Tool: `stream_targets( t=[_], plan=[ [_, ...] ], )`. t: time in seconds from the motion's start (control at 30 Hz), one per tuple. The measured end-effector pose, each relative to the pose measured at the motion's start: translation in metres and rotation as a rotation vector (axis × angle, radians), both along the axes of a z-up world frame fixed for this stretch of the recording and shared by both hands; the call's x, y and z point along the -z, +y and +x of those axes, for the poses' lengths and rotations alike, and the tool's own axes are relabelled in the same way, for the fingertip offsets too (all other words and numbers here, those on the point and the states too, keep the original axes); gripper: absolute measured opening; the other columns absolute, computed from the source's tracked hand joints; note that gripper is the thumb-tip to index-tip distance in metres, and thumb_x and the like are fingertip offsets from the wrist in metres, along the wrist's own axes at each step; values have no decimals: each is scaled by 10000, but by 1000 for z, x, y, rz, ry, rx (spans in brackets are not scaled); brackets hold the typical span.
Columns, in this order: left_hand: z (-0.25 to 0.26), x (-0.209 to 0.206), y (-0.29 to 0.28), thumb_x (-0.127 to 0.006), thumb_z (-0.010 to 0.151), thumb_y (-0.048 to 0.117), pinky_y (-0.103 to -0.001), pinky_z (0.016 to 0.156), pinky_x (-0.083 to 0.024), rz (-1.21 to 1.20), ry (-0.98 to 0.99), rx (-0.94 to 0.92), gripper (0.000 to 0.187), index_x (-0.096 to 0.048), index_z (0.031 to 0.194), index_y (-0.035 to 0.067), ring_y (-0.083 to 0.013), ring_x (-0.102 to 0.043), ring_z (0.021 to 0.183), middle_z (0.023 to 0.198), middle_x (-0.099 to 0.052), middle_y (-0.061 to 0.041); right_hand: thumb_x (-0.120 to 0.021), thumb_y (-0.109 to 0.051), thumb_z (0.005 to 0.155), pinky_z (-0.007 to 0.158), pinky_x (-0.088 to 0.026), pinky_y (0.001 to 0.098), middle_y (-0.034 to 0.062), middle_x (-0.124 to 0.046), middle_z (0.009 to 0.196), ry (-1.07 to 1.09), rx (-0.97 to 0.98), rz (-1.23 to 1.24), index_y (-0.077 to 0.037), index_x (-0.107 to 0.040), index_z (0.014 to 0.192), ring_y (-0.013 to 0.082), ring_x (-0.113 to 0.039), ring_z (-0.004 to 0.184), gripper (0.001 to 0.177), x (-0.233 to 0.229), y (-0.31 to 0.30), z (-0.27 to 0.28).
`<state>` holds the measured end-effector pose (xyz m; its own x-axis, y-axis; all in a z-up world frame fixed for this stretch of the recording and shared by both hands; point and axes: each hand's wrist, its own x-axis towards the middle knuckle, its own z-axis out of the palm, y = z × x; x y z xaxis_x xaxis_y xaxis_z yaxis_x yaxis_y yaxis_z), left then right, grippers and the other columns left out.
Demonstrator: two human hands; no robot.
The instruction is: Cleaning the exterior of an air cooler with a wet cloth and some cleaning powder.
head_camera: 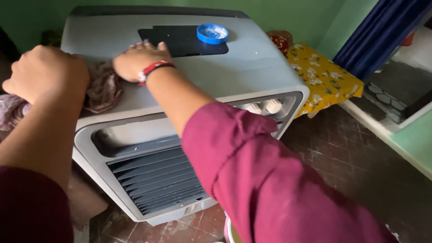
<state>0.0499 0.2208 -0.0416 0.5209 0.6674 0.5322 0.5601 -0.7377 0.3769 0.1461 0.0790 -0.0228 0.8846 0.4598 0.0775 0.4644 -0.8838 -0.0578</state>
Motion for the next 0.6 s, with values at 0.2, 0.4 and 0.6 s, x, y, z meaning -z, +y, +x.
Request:
stream_targets(
  t=[0.2,0.4,0.6],
  plan=[
    [33,40,39,-757,857,523,-523,669,-488,238,-85,-34,437,-812,864,89,-388,-711,829,878,-764,-164,-324,-426,962,1163,-331,469,145,-476,1502,71,-174,160,-119,-572,1351,317,-446,1402,554,-15,-12,-66],
    [-14,1,-1,-756,785,463,-568,660,-519,343,-96,-70,313,-823,795,158,-371,-723,811,802,-768,-115,-457,-161,946,1084,-392,629,174,-595,1377,-161,-306,-116,-111,-713,1204,370,-522,1346,367,-26,-56,-57],
    [-5,8,7,-764,814,556,-508,580,-541,397,-60,-44,408,-819,810,152,-350,-736,742,755,-763,-113,-435,-218,969,1163,-307,565,201,-426,1526,-85,-280,9,-38,-566,1361,364,-360,1462,450,-2,-20,-8]
  ],
)
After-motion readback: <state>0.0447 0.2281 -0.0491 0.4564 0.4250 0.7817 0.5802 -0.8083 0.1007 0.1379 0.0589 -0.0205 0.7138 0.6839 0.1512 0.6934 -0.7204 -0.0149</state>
